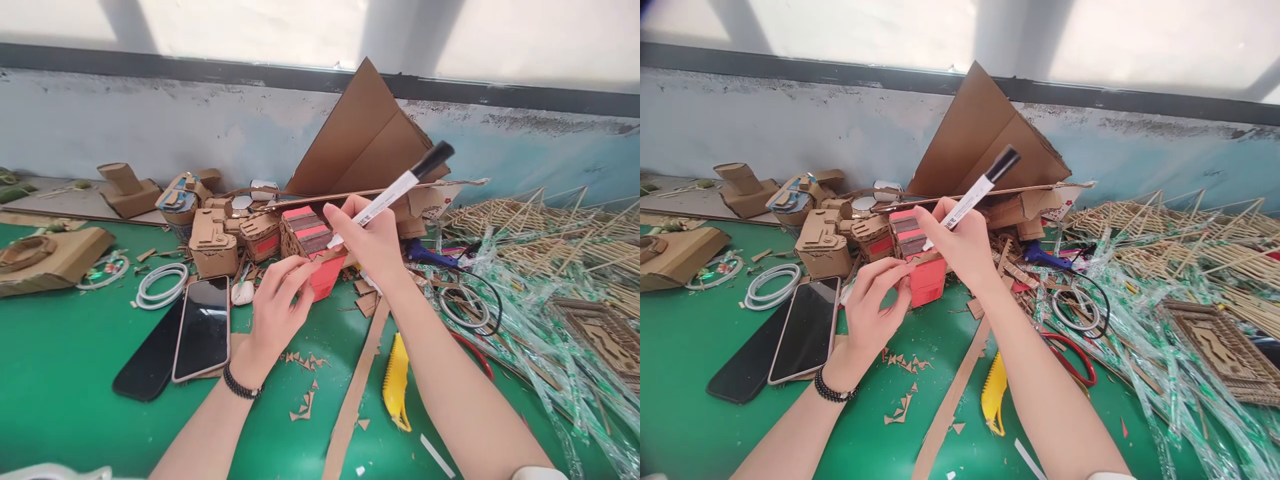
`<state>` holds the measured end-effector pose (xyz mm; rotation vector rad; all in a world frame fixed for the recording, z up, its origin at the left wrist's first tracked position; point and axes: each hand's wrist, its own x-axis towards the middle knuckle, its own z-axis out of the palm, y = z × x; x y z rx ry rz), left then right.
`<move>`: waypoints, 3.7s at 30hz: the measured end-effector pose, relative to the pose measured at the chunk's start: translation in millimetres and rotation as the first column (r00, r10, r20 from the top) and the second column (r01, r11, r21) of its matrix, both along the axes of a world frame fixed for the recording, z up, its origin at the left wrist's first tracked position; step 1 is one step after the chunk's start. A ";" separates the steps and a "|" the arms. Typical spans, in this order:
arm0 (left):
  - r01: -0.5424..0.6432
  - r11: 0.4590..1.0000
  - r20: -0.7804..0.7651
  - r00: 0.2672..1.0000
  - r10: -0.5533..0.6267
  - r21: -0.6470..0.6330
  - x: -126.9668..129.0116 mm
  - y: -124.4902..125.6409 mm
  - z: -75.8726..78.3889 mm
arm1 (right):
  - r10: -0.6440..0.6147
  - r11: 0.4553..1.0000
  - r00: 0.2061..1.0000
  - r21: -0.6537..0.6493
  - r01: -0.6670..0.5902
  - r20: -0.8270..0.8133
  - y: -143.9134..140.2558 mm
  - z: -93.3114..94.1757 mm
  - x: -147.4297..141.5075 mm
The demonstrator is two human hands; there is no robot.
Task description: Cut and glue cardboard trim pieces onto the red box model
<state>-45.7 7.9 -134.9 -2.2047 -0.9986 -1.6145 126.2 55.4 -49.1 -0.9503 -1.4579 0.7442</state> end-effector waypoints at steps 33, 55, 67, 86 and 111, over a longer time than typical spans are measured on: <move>-0.001 1.000 -0.005 1.000 0.001 0.015 -0.1 0.8 0.1 | 0.007 0.996 1.000 -0.085 -0.007 -0.001 -2.2 -0.8 -3.9; -0.025 1.000 0.001 1.000 0.025 0.000 0.5 -0.6 0.8 | -0.002 0.998 1.000 -0.069 0.004 0.030 -1.1 -2.4 -3.2; -0.038 0.999 0.000 0.999 0.038 -0.002 0.4 -0.6 0.0 | -0.006 0.998 1.000 -0.056 0.007 0.019 -0.2 -2.3 -3.6; -0.041 0.999 -0.009 0.999 0.041 -0.004 0.4 -1.4 1.4 | -0.033 0.999 0.999 -0.043 0.034 0.027 1.3 -2.3 -2.4; -0.040 0.999 -0.001 0.999 0.040 -0.009 1.3 -1.7 2.0 | -0.048 0.997 0.998 -0.051 0.050 0.037 2.4 -1.6 -1.3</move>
